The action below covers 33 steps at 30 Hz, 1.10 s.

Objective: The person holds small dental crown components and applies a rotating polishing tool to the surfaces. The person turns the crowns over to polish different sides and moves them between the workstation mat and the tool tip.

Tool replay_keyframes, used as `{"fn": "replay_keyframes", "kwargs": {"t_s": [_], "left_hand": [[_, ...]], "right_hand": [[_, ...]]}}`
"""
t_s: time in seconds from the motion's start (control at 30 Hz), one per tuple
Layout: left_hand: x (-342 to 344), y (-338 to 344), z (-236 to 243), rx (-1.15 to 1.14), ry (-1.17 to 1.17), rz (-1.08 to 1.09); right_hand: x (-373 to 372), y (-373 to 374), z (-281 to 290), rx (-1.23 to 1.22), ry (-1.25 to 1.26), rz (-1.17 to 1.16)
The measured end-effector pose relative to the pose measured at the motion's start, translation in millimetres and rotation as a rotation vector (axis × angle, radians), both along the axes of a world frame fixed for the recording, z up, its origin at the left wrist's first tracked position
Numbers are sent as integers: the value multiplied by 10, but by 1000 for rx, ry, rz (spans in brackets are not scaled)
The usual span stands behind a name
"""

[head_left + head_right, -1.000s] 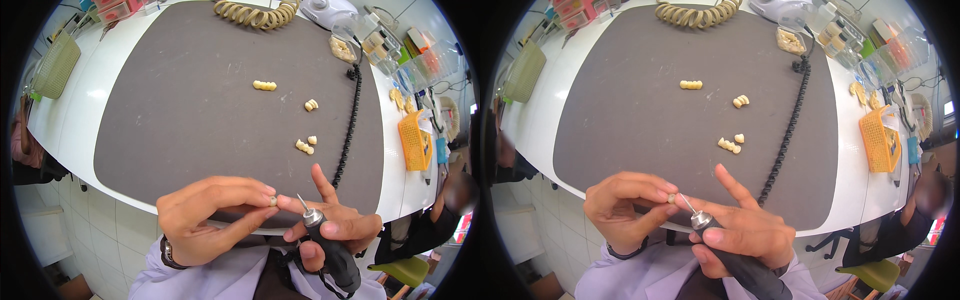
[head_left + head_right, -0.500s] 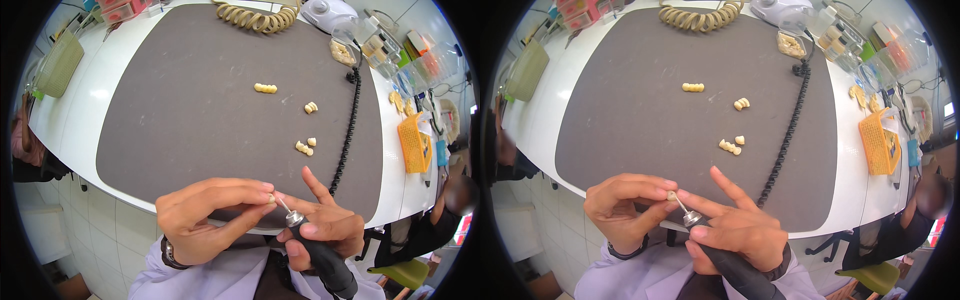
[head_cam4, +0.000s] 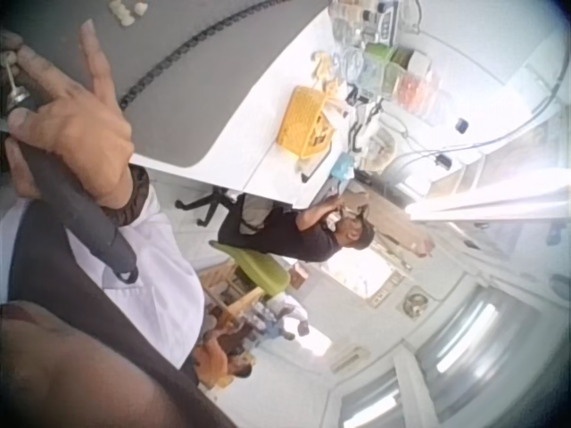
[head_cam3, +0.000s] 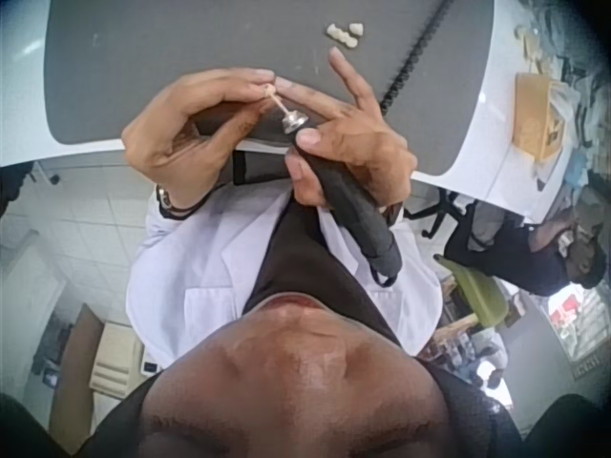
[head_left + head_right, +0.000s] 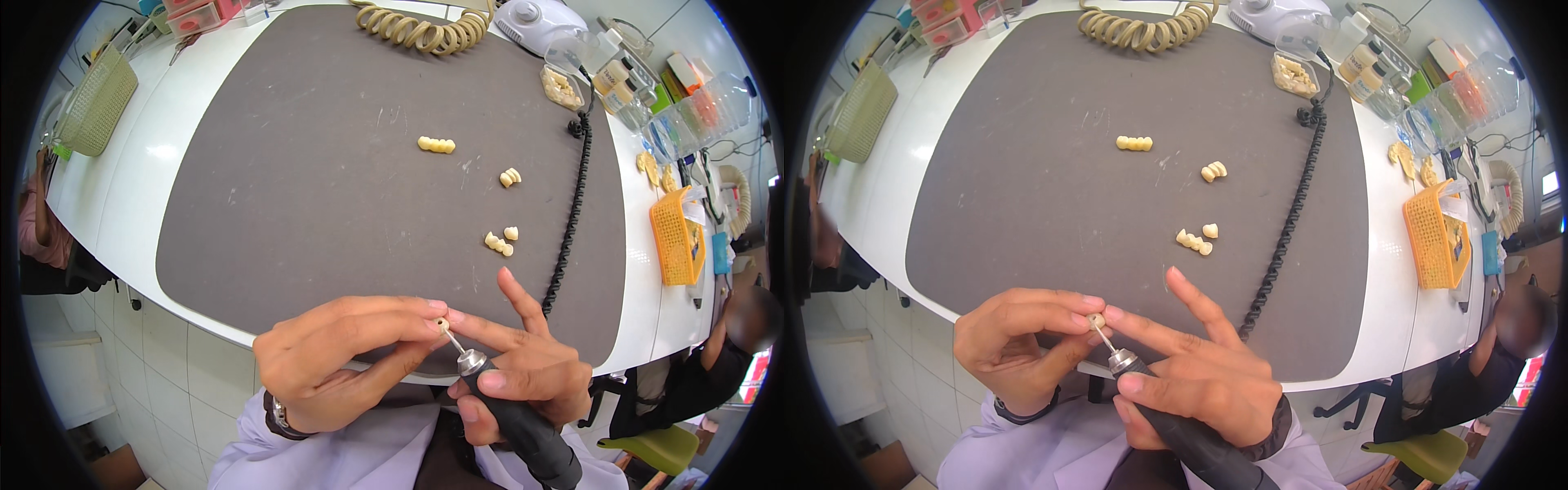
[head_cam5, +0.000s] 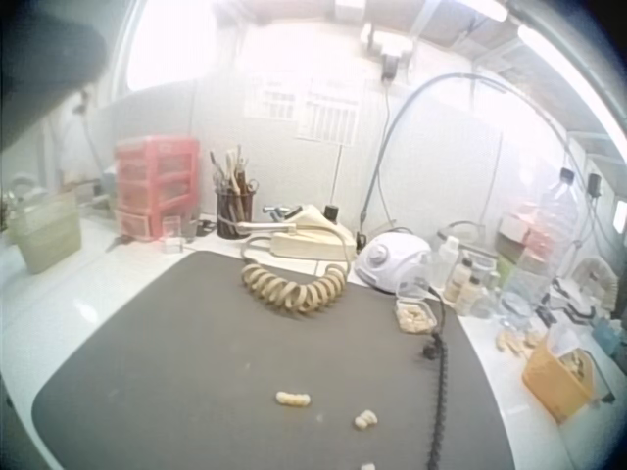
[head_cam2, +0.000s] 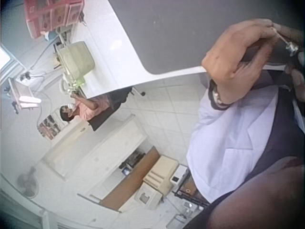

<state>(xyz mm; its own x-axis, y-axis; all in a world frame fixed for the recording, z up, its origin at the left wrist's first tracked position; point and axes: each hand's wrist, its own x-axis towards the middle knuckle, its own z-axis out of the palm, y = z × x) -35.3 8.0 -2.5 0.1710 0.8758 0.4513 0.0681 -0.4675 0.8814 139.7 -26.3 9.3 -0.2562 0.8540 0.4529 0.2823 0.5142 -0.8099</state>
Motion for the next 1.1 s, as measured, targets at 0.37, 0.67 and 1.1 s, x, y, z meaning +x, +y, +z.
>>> {"fn": "replay_keyframes", "kwargs": {"t_s": [0.37, 0.67, 1.1], "left_hand": [[-12, -3, -40, 37, 4, -26], [-12, -18, -78, 116, 24, -38], [55, -50, -109, 68, -86, 71]], "right_hand": [[-3, 7, 9, 17, 0, 5], [-7, 2, 12, 15, -4, -5], [-14, 10, 34, 21, -42, 10]]}}
